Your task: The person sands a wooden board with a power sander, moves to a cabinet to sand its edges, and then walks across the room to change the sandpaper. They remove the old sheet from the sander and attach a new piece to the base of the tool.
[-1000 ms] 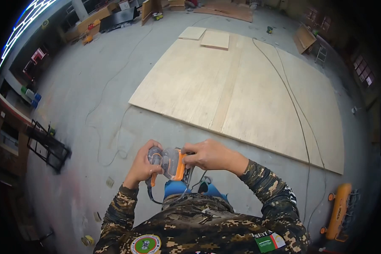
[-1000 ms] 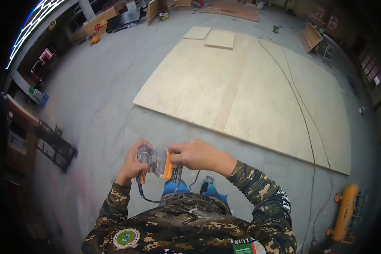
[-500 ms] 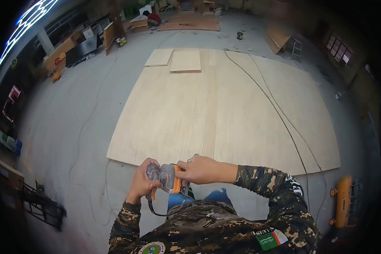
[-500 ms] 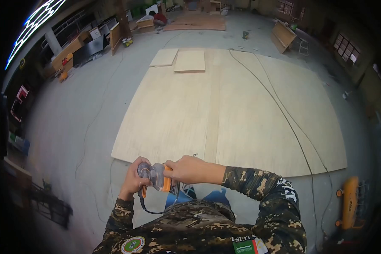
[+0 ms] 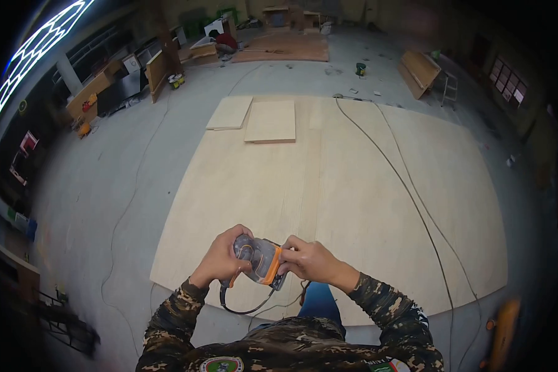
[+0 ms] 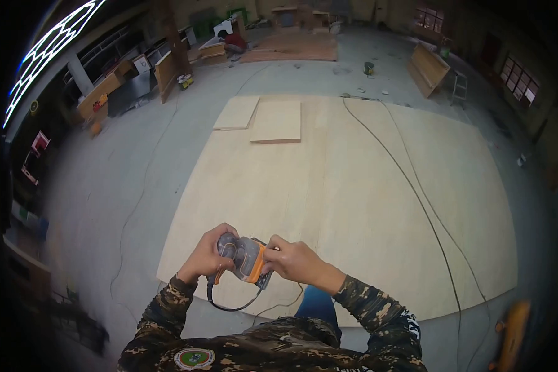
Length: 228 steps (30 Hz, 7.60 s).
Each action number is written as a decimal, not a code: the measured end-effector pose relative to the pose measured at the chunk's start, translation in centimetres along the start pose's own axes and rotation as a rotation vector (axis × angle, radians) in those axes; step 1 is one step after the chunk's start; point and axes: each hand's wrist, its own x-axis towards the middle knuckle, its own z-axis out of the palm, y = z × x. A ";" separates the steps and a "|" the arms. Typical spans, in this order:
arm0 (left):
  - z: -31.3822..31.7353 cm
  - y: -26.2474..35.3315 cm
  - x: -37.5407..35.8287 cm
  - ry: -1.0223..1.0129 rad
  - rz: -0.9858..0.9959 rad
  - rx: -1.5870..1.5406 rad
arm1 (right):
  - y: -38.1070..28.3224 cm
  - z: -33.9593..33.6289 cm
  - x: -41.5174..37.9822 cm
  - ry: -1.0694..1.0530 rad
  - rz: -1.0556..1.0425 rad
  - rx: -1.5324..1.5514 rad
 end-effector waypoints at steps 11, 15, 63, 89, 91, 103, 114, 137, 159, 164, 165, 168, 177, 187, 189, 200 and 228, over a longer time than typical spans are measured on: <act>3.7 4.2 -5.1 0.021 0.179 0.159 | -4.8 -0.3 -5.9 0.244 -0.035 -0.094; 4.3 3.8 -4.9 0.054 0.104 0.021 | -4.9 0.0 -5.5 0.358 0.015 -0.077; 0.5 17.4 30.2 -0.602 1.525 0.454 | 19.4 -19.9 5.7 0.047 0.377 0.765; 2.0 34.3 61.1 -0.862 1.529 0.406 | 36.5 -40.2 20.5 0.168 0.549 0.543; 2.9 32.9 64.1 -0.751 1.483 0.292 | 39.2 -42.2 19.6 0.240 0.593 0.654; 15.5 28.7 80.5 -0.043 1.133 -0.207 | 51.4 -50.0 10.6 1.048 0.662 0.770; 29.3 31.9 93.9 -0.290 1.014 -0.404 | 64.1 -60.6 1.7 1.009 0.466 1.021; 28.2 28.6 129.0 0.741 0.389 -0.941 | 108.1 -88.7 15.5 0.736 0.683 1.318; 32.4 34.9 169.0 0.429 0.207 -1.859 | 142.2 -103.3 48.0 0.088 0.013 0.368; 29.0 31.6 175.6 0.573 0.129 -1.670 | 151.9 -99.8 56.0 -0.065 0.061 0.568; 27.3 30.1 177.4 0.478 0.284 -1.556 | 154.4 -99.2 57.6 -0.140 0.081 0.579; 22.8 29.7 177.7 0.475 0.595 -1.404 | 158.0 -95.7 58.7 -0.177 0.046 0.388; 7.7 36.2 184.2 0.516 1.089 -1.160 | 187.5 -101.3 53.8 -0.066 0.432 0.161; 0.3 42.9 191.9 1.078 1.415 -0.607 | 211.4 -108.3 57.0 0.013 0.529 -0.096; -0.2 45.4 191.9 0.837 1.221 -0.619 | 216.8 -111.0 57.2 -0.108 0.587 -0.286; -6.8 43.3 194.5 1.920 0.827 0.474 | 240.8 -127.5 66.2 0.046 1.208 -0.673; -25.0 18.6 245.2 1.554 0.987 -0.356 | 223.0 -108.9 147.7 -0.784 -0.131 0.899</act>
